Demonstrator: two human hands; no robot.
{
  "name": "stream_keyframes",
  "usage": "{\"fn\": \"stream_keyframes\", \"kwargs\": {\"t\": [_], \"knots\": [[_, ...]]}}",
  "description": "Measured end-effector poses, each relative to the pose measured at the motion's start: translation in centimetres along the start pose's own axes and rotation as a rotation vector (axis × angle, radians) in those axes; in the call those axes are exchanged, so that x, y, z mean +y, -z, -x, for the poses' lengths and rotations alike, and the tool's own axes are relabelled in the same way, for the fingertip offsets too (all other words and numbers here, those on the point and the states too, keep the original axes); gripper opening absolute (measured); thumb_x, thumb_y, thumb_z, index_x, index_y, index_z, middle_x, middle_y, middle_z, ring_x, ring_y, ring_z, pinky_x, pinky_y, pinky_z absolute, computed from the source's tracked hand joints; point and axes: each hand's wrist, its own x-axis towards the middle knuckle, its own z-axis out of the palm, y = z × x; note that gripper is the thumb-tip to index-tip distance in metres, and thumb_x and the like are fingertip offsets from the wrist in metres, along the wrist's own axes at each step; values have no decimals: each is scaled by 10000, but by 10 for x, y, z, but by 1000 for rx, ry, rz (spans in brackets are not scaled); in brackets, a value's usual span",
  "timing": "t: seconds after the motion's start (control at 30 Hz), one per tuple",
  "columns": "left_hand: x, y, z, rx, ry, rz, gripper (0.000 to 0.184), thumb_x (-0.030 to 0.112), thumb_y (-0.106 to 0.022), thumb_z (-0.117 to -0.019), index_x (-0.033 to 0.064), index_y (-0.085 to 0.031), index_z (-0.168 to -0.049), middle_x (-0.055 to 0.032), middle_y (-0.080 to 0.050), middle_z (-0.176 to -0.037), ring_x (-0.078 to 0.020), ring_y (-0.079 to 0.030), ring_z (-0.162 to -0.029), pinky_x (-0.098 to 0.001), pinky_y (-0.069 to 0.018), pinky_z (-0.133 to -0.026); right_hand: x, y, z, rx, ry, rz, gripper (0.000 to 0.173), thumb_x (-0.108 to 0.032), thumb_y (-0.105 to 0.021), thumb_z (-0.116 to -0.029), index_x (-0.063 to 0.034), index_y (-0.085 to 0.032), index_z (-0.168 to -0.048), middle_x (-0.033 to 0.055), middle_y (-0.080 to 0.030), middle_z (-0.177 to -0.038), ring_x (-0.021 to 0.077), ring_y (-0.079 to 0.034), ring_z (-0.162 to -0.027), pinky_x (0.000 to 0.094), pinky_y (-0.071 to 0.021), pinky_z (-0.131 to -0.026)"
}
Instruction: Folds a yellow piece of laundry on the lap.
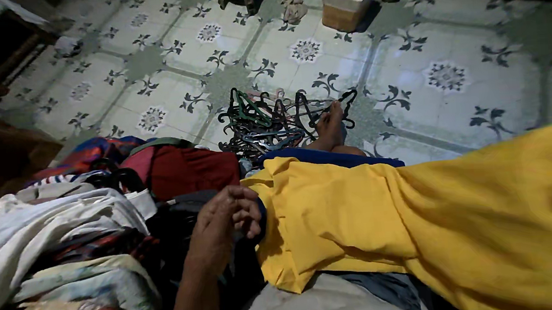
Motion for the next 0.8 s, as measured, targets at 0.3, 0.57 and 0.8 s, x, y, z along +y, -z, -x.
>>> {"fn": "stream_keyframes", "kwargs": {"t": [0.3,0.57,0.8], "knots": [[-9,-8,30,161,189,253,884,868,-511,-758,113,-657,-1196,13,-761,-1011,-97,-731,-889,-282,-604,-757,7,-179,4,-939,550,288,352,-89,-579,-1005,69,-618,-1317,293,-566,-1391,333,-595,-1280,343,-482,-1070],[-10,-21,22,183,86,-75,499,-51,-607,-837,-22,-513,-1326,28,-718,-1099,-46,-702,-967,-268,-613,-845,66,-47,-43,-323,167,503,350,-239,-565,-1015,-26,-661,-1276,78,-664,-1228,108,-665,-1079,274,-583,-912],[-16,-13,28,445,-386,-776,451,226,-609,-965,-7,-557,-1347,-145,-619,-1277,-136,-608,-1146,-299,-522,-956,114,-35,-65,-382,-108,449,507,-315,-513,-1037,-95,-499,-1494,129,-584,-1394,176,-621,-1191,361,-543,-975]]}}
